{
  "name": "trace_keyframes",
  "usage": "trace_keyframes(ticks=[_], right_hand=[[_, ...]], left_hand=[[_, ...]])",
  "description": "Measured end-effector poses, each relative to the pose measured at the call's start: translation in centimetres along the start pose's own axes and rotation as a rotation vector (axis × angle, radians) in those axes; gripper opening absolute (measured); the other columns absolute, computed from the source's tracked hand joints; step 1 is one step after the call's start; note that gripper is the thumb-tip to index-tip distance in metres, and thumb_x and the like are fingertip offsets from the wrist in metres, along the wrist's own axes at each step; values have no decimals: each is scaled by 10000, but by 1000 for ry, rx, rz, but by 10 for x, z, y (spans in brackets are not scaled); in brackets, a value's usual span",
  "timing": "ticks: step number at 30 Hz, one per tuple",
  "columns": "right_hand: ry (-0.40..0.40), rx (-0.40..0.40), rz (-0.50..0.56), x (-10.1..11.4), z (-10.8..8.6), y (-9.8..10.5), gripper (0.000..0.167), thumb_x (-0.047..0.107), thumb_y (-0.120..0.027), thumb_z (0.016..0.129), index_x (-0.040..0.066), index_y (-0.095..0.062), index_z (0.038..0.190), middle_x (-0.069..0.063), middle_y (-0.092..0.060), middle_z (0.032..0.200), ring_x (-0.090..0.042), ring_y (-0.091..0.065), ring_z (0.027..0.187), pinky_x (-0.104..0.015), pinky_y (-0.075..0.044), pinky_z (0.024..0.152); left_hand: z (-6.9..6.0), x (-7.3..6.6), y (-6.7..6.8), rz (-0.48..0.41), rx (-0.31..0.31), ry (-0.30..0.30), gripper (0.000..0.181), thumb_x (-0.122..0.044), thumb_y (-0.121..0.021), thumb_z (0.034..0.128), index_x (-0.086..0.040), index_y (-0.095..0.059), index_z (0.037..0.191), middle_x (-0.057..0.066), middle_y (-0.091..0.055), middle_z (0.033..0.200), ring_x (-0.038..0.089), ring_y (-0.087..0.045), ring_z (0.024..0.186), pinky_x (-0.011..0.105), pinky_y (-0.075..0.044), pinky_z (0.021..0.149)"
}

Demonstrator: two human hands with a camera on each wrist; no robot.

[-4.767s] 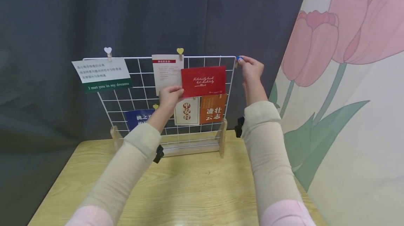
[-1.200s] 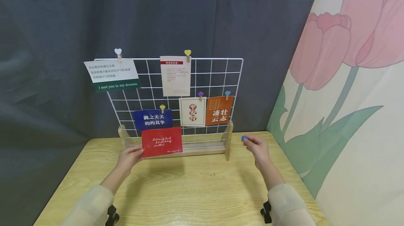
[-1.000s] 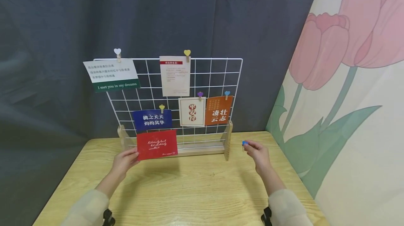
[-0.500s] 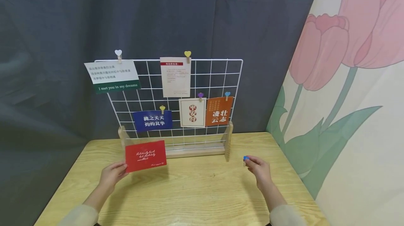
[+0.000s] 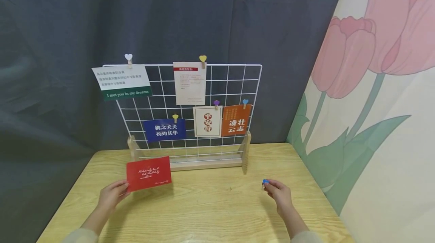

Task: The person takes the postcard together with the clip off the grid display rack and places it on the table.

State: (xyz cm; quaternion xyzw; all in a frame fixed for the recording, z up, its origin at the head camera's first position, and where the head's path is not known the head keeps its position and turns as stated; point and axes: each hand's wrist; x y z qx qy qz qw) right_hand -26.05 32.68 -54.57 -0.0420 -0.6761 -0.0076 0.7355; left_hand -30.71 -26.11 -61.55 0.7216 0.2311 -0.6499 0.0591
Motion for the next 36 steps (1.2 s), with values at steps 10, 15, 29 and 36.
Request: trace_keyframes(ticks=[10,15,29,36], right_hand=[[-172,-153,-106,50,-35,-31,205,151,-597,814,-1,-613,951,27,-630,818,-104,-579,752,-238,-465,685],[-77,-79,-58,22,-33,-13,177,191,-611,805,59,-641,920,13,-634,820,-117,-582,744,-270,-470,668],[-256,-201,-183,25,-47,-10,281,211,-609,804,4,-607,993,52,-614,837,-126,-570,792,-276,-456,729],[-320,-287,-105,-30,-31,20,292,334,-706,686,156,-642,908,69,-628,821,-99,-585,769,-221,-467,690]], left_hand=[[-5,-11,34,56,-57,48,262,-124,-670,749,-23,-604,981,49,-593,840,156,-605,720,299,-504,643],[-2,-15,49,87,-114,23,179,-102,-645,768,-48,-617,937,26,-590,816,140,-603,701,289,-505,639],[0,-26,75,139,-204,-2,80,-48,-582,800,-107,-617,842,-15,-588,723,94,-586,638,254,-507,597],[7,-22,87,196,-264,-13,148,-71,-581,809,-45,-590,955,-44,-576,731,67,-573,634,246,-506,597]])
Point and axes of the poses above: each hand's wrist, its own z-axis towards the middle knuckle, its own y-axis out of the back of the hand, x = y × z
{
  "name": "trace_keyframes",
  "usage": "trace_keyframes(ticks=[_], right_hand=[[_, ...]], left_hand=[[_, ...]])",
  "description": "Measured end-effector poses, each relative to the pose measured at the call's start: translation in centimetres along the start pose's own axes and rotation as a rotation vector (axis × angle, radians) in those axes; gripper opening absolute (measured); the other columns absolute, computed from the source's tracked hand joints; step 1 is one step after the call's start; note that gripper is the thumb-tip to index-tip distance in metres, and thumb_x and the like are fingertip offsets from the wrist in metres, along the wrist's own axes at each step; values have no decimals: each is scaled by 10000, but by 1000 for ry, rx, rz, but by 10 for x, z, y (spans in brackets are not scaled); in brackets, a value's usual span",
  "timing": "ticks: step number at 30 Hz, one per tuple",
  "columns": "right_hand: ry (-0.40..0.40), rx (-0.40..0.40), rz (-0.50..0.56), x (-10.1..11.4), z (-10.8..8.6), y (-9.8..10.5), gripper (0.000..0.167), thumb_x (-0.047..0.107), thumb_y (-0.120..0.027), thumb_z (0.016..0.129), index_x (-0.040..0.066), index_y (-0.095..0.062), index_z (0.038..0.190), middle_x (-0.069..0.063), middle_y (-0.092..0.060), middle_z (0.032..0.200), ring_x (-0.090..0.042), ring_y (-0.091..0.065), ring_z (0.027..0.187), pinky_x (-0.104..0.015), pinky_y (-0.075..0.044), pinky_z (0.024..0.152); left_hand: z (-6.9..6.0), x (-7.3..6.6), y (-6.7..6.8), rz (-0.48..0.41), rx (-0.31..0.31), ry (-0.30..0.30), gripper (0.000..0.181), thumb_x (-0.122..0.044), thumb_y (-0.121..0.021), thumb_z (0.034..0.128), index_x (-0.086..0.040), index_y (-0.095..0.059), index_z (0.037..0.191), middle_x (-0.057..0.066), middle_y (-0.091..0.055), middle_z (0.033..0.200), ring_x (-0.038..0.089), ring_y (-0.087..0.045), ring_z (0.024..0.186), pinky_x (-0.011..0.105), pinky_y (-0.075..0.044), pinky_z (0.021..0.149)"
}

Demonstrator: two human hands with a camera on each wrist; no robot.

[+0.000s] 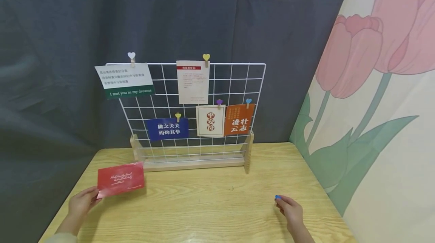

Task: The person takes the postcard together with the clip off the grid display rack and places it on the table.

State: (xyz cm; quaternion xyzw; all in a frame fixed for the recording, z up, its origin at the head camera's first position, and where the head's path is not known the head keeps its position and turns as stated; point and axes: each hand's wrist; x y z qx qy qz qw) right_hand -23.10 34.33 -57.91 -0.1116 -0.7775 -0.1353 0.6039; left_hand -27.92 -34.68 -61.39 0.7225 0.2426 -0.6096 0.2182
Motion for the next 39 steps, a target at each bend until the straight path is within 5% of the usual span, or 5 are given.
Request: trace_keyframes(ticks=[2,17,22,29,39], right_hand=[[6,-33,-9,-7,5,2,365,337,-707,683,104,-633,954,51,-628,831,-115,-583,768,-233,-469,684],[-7,-97,41,-16,2,8,235,319,-733,644,207,-634,825,108,-624,761,-60,-583,706,-186,-468,629],[-17,-35,96,-12,-12,11,81,202,-694,717,209,-652,785,99,-622,726,-57,-582,671,-184,-476,599],[-9,-235,7,-25,-10,15,136,145,-691,716,86,-649,831,79,-604,696,-74,-577,629,-190,-479,563],[3,-274,61,15,-54,7,31,15,-609,740,9,-634,722,36,-595,615,-98,-575,565,-234,-494,530]], left_hand=[[1,0,0,21,-14,3,194,-74,-574,816,-18,-575,1002,-54,-574,722,59,-570,630,244,-506,593],[0,3,13,32,-37,71,249,-40,-551,822,27,-550,1062,-53,-568,715,50,-564,623,229,-503,576],[-13,-10,21,-11,-22,102,134,-10,-537,819,-110,-624,832,-39,-569,668,76,-568,604,233,-484,450],[-34,-34,23,-40,-14,173,243,-15,-536,824,-204,-604,688,-69,-554,632,54,-563,586,258,-488,444],[-36,-34,22,-55,-27,190,217,3,-521,827,-166,-597,714,-69,-546,615,65,-566,572,244,-485,442]])
Point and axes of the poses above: each hand's wrist, its own z-axis towards the middle knuckle, its own y-axis out of the back of the hand, x = y × z
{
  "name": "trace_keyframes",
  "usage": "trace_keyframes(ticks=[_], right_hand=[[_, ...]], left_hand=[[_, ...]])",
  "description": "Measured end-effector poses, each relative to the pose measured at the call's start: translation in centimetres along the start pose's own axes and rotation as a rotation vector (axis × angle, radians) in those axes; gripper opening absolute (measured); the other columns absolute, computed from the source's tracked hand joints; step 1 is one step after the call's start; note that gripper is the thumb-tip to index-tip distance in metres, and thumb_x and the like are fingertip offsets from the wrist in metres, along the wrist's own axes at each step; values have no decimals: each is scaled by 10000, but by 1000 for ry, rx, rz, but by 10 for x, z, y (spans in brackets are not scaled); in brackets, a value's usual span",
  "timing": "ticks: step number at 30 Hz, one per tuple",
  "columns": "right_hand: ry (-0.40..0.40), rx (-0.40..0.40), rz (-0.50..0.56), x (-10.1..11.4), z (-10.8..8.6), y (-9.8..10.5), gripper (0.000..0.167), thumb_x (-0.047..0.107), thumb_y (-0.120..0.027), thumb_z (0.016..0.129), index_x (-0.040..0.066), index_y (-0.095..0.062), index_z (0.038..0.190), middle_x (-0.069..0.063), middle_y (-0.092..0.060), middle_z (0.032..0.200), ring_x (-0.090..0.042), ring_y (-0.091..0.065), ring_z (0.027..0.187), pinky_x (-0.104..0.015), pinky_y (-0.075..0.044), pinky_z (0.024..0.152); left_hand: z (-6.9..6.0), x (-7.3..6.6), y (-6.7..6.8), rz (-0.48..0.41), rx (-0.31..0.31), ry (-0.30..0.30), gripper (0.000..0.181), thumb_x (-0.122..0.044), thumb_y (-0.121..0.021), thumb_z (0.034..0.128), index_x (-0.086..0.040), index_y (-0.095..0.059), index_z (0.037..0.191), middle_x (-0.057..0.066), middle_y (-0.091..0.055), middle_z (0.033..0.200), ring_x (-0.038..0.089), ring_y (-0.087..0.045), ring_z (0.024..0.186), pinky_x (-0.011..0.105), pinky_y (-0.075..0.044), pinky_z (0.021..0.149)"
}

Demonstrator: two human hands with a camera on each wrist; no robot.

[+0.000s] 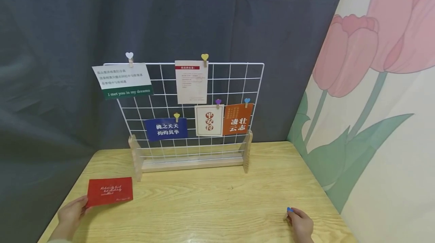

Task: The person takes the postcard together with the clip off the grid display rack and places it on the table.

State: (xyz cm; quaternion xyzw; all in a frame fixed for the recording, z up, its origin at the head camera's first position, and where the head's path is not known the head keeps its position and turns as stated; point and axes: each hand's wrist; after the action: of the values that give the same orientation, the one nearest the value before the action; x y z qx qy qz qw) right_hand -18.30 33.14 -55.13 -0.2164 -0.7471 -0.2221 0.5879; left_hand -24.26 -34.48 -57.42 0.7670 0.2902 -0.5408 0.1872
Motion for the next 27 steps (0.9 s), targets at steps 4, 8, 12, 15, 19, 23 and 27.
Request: trace_keyframes(ticks=[4,8,12,15,19,23,27], right_hand=[[-49,-41,-29,5,-4,0,115,-33,-561,755,-99,-601,841,19,-583,619,-113,-568,561,-260,-501,555],[-78,-71,-71,4,-4,0,272,-43,-551,764,-183,-502,992,18,-565,623,-108,-556,560,-270,-498,558],[-87,-70,-74,2,-4,3,302,-55,-549,761,-210,-468,1007,23,-544,609,-104,-547,555,-252,-494,546],[-87,-75,-78,1,-6,6,292,-62,-546,751,-225,-471,981,11,-546,588,-121,-552,532,-239,-494,529],[-81,-84,-105,0,-9,8,312,-58,-537,752,-237,-453,994,-25,-564,576,-147,-568,510,-231,-497,518],[-96,-106,-123,-8,-4,11,275,-66,-540,749,-225,-480,965,-35,-566,557,-144,-570,490,-214,-489,488],[-126,-103,-164,-10,-1,14,247,-62,-538,750,-213,-500,942,-29,-568,552,-139,-568,488,-225,-490,488]], left_hand=[[-9,-3,-3,14,-9,18,251,7,-501,836,-173,-595,688,-77,-547,602,57,-561,563,242,-502,511],[-27,-16,-8,36,-23,22,236,29,-488,833,-124,-617,708,-66,-550,598,61,-553,546,263,-509,558],[-46,-28,-10,56,7,15,189,51,-463,834,-45,-604,752,-44,-547,592,71,-542,529,276,-510,557],[-53,-32,-10,51,28,24,157,52,-454,836,34,-610,842,-36,-548,593,74,-537,529,281,-510,560],[-57,-33,-11,55,31,31,213,45,-445,842,138,-537,1010,-34,-547,596,79,-537,536,284,-510,568],[-50,-26,-12,68,16,41,297,15,-450,852,153,-462,1115,-26,-544,596,84,-541,541,270,-508,552],[-18,-3,-9,85,-12,71,376,-21,-474,858,116,-405,1201,-39,-535,609,65,-536,549,215,-477,452]])
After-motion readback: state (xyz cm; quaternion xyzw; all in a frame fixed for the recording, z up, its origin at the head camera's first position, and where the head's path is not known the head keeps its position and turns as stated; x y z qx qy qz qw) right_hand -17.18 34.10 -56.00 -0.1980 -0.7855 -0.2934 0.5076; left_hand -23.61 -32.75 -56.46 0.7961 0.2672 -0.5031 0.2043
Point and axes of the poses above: each hand's wrist, its own z-axis towards the middle knuckle, its own y-axis out of the back of the hand, x = y × z
